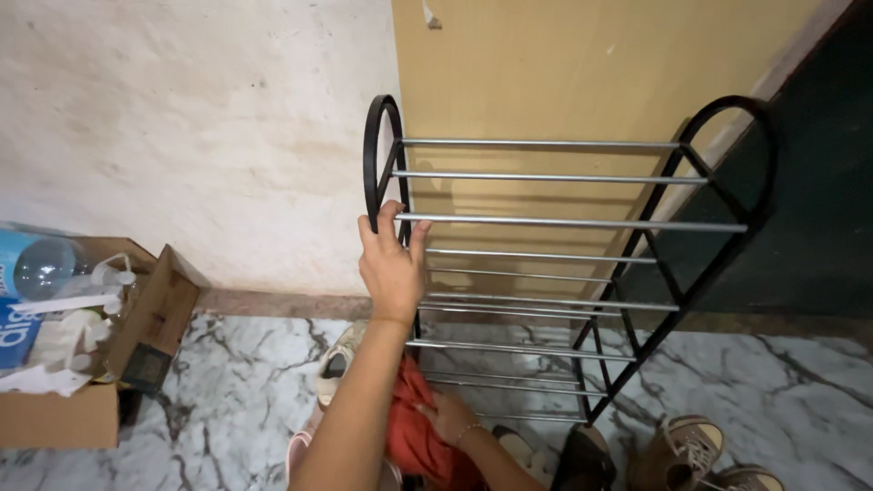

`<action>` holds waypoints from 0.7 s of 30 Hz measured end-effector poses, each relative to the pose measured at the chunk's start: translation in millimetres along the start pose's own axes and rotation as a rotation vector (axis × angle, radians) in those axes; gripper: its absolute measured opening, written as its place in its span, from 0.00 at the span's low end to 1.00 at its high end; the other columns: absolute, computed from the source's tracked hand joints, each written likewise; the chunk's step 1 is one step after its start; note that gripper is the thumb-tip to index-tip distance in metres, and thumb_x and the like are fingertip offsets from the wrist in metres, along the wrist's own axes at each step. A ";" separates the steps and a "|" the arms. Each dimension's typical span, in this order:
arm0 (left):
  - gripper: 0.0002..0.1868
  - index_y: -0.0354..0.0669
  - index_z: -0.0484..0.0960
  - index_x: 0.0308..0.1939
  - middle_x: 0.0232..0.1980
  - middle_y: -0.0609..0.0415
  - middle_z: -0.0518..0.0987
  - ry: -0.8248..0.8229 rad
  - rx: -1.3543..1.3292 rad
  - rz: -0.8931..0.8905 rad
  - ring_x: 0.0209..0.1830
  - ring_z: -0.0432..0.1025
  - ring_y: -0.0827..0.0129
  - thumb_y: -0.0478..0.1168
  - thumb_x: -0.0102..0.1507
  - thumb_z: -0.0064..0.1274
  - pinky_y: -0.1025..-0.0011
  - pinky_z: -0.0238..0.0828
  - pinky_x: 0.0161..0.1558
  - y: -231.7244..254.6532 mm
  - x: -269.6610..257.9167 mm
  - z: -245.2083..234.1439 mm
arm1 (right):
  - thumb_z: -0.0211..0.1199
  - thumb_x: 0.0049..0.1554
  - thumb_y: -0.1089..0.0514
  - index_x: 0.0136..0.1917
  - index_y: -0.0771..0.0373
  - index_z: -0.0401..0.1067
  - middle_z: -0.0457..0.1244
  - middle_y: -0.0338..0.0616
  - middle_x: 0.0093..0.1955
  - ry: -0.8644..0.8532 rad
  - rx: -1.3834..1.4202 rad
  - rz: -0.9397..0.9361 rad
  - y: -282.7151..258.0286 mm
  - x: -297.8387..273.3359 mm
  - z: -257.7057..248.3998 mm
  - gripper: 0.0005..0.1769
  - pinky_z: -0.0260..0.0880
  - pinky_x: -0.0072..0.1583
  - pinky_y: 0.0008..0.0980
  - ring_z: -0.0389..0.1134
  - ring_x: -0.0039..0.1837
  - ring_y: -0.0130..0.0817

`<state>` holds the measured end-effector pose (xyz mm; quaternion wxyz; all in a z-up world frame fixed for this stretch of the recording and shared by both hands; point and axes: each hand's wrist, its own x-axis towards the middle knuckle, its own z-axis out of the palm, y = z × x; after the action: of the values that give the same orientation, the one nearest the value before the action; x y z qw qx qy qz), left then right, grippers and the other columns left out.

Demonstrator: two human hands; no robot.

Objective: The person wipes the metal bars and the side supports of a multi-tiered shoe rack with a red cloth.

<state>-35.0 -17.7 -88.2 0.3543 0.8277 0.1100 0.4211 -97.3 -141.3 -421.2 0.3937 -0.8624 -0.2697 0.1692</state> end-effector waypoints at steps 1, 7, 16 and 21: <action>0.22 0.54 0.73 0.59 0.51 0.40 0.70 -0.002 0.010 -0.003 0.37 0.74 0.40 0.55 0.66 0.56 0.48 0.70 0.37 -0.8 -1.2 -0.2 | 0.56 0.63 0.43 0.62 0.59 0.75 0.68 0.59 0.57 -0.085 0.089 0.141 -19.4 -11.4 -14.7 0.22 0.67 0.61 0.45 0.68 0.60 0.56; 0.22 0.53 0.72 0.60 0.53 0.40 0.70 -0.016 0.013 0.006 0.40 0.73 0.39 0.56 0.67 0.54 0.47 0.70 0.39 0.4 1.4 -1.9 | 0.61 0.54 0.50 0.58 0.58 0.77 0.71 0.54 0.50 0.157 0.058 0.140 -145.8 -79.5 -209.8 0.20 0.71 0.56 0.47 0.73 0.53 0.53; 0.37 0.49 0.64 0.63 0.56 0.39 0.65 -0.293 0.087 -0.097 0.41 0.73 0.38 0.56 0.56 0.61 0.48 0.72 0.42 11.5 12.4 -24.0 | 0.70 0.52 0.41 0.65 0.53 0.73 0.58 0.59 0.65 0.684 -0.696 -0.182 -283.3 -70.5 -358.2 0.30 0.57 0.60 0.64 0.57 0.65 0.61; 0.17 0.65 0.71 0.58 0.67 0.46 0.70 -0.222 0.300 0.411 0.52 0.71 0.31 0.44 0.66 0.52 0.55 0.75 0.44 -29.7 16.6 -0.4 | 0.69 0.48 0.44 0.74 0.45 0.67 0.61 0.52 0.60 0.677 -0.874 -0.245 -248.0 -16.4 -325.1 0.40 0.50 0.67 0.70 0.59 0.63 0.54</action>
<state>-21.6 12.1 -97.9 0.1447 0.9170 -0.0385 0.3697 -28.8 -207.1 -23.1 0.0815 -0.9138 -0.2715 -0.2910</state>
